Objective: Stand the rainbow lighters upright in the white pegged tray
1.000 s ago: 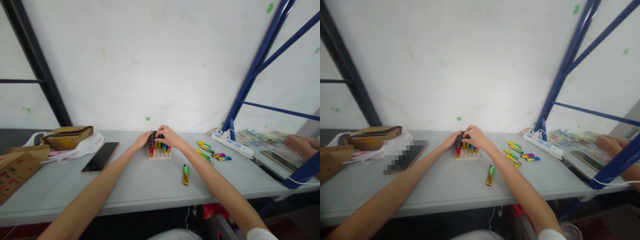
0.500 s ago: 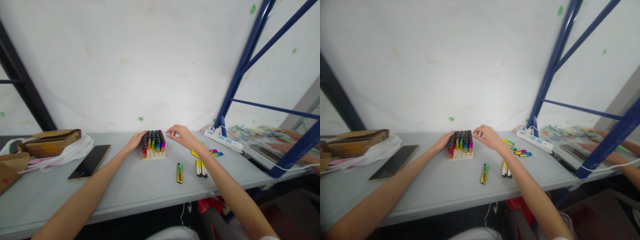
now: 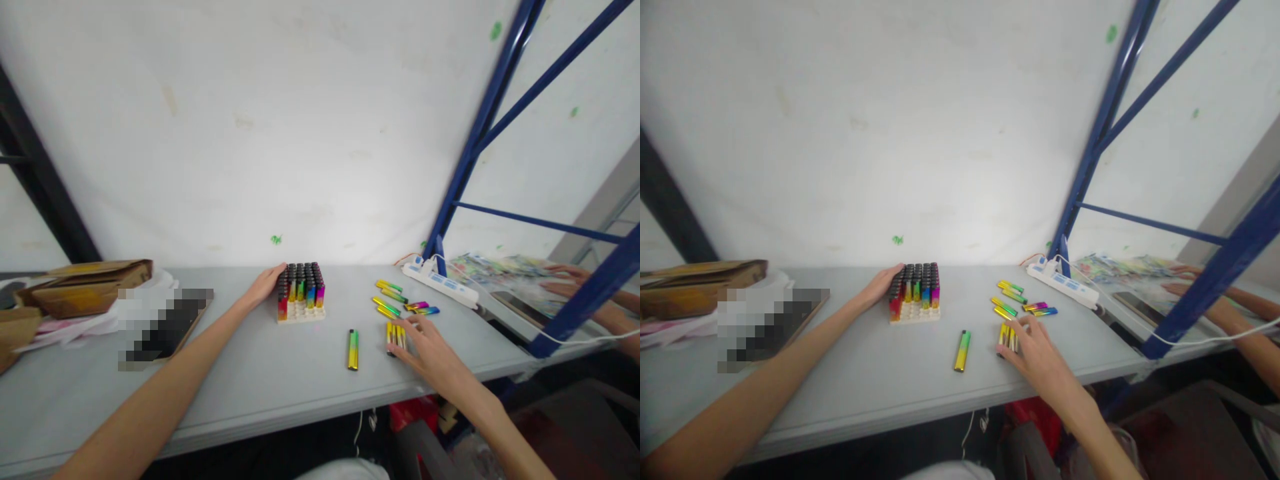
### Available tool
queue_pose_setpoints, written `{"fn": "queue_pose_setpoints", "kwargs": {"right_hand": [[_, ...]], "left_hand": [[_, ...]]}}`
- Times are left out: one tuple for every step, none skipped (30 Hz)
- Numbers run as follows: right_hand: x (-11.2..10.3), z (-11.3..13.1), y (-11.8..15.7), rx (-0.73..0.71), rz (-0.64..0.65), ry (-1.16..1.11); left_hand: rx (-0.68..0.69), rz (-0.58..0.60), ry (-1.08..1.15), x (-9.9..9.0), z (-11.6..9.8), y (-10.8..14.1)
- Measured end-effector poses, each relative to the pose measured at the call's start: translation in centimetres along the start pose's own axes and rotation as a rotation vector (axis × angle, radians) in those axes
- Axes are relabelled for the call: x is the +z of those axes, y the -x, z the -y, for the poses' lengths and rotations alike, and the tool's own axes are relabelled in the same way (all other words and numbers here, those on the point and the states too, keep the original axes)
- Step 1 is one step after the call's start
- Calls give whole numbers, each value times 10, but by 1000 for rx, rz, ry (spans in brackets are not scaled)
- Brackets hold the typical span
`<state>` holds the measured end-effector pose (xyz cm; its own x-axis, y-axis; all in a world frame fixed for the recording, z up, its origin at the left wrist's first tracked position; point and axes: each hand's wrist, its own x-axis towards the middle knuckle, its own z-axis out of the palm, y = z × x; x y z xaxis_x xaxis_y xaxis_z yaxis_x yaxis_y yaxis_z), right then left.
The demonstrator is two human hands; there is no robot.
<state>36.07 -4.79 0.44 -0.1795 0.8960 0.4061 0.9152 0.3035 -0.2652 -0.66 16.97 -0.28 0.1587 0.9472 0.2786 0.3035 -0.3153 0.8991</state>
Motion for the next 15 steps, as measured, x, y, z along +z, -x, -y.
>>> {"fn": "queue_pose_setpoints", "kwargs": {"right_hand": [[1, 10, 1, -36, -20, 21], [2, 20, 1, -79, -30, 38], [4, 31, 1, -128, -15, 46], [7, 40, 1, -162, 6, 54], [11, 48, -1, -171, 17, 64], [17, 54, -2, -165, 25, 75], [23, 58, -4, -145, 26, 86], [30, 60, -7, -122, 24, 95], [36, 60, -10, -102, 22, 102], [42, 58, -14, -89, 19, 108], [46, 56, -18, -83, 13, 114], [49, 53, -22, -81, 2, 120], [51, 49, -27, -85, -8, 124], [52, 46, -31, -92, -18, 126], [51, 43, -34, -101, -27, 128]], "left_hand": [[-7, -11, 5, 0, -1, 0], [-19, -21, 10, 0, -1, 1], [-31, -31, 15, 1, -2, 1], [-42, -39, 20, 1, -2, 2], [-46, -42, 22, 1, -3, 2], [-41, -38, 22, 1, -3, 3], [-30, -23, 20, 1, -2, 3], [-18, -8, 16, 1, -2, 3], [-6, 4, 13, 1, -2, 3], [1, 14, 8, 0, -1, 2], [7, 20, 3, 0, -1, 2], [12, 21, 0, 0, -1, 2], [15, 20, -3, 0, -1, 2], [18, 18, -7, 0, -1, 2], [17, 17, -11, 0, -1, 2]]}}
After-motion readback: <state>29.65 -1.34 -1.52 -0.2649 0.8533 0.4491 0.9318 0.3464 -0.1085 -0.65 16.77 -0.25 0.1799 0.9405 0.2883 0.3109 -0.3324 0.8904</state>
